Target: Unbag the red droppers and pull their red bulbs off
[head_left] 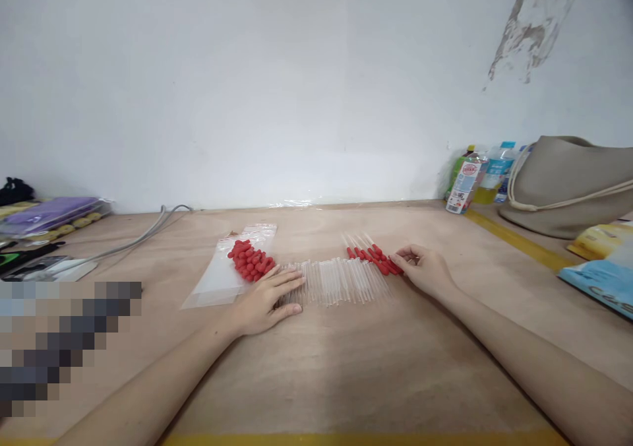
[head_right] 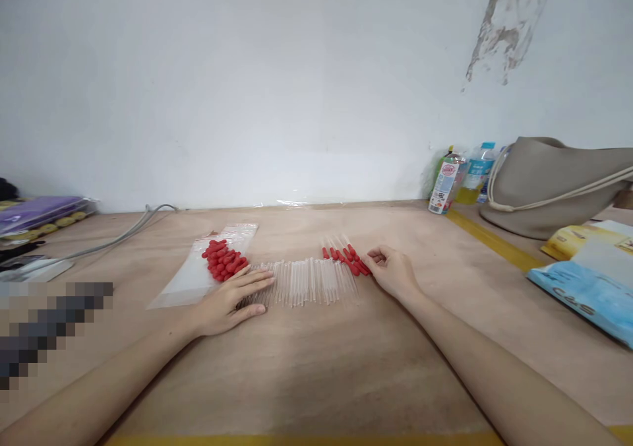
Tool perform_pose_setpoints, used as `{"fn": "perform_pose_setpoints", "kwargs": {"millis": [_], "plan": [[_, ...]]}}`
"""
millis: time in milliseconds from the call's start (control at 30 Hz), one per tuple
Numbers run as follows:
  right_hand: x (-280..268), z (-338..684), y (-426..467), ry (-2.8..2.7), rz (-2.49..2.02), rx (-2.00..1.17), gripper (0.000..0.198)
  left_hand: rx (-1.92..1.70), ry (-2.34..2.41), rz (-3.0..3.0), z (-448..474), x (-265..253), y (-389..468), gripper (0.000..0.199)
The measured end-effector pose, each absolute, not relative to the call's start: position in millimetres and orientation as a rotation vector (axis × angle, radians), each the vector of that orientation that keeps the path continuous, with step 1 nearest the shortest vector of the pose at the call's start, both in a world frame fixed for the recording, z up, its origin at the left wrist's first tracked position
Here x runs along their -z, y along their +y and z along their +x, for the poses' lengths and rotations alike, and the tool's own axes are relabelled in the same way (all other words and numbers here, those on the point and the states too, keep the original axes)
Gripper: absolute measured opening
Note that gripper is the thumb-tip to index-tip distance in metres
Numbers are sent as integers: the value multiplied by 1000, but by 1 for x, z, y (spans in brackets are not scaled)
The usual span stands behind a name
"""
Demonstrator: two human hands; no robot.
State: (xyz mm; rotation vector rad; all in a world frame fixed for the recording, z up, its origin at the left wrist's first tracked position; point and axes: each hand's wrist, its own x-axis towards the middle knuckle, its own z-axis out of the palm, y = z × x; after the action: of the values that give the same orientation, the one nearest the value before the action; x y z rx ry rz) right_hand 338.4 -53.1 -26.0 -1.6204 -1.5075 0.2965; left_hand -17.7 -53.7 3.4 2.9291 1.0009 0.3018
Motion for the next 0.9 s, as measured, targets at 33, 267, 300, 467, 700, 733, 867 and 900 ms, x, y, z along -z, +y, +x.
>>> {"fn": "perform_pose_setpoints", "kwargs": {"millis": [33, 267, 300, 467, 700, 733, 867, 900], "plan": [[25, 338, -54, -1519, -1630, -291, 28, -309, 995, 2938, -19, -3, -52, 50], [23, 340, -54, -1517, -1681, -179, 34, -530, 923, 3068, -18, 0, -54, 46], [24, 340, -54, -1519, -1686, -159, 34, -586, 921, 3083, -16, 0, -56, 44], [23, 339, -51, -1531, -1713, -60, 33, -794, 932, 3096, -7, 2, -62, 35], [-4, 320, -32, -1635, -2019, 38, 33, -927, 974, 3057, -4, 4, -62, 29], [-7, 317, -28, -1637, -2051, 19, 32, -933, 976, 3055, -4, 5, -62, 29], [-11, 305, -15, -1628, -2096, -24, 25, -929, 980, 3043, -4, 5, -62, 28], [-11, 304, -13, -1620, -2104, -27, 23, -923, 982, 3040, -4, 5, -62, 28]]}}
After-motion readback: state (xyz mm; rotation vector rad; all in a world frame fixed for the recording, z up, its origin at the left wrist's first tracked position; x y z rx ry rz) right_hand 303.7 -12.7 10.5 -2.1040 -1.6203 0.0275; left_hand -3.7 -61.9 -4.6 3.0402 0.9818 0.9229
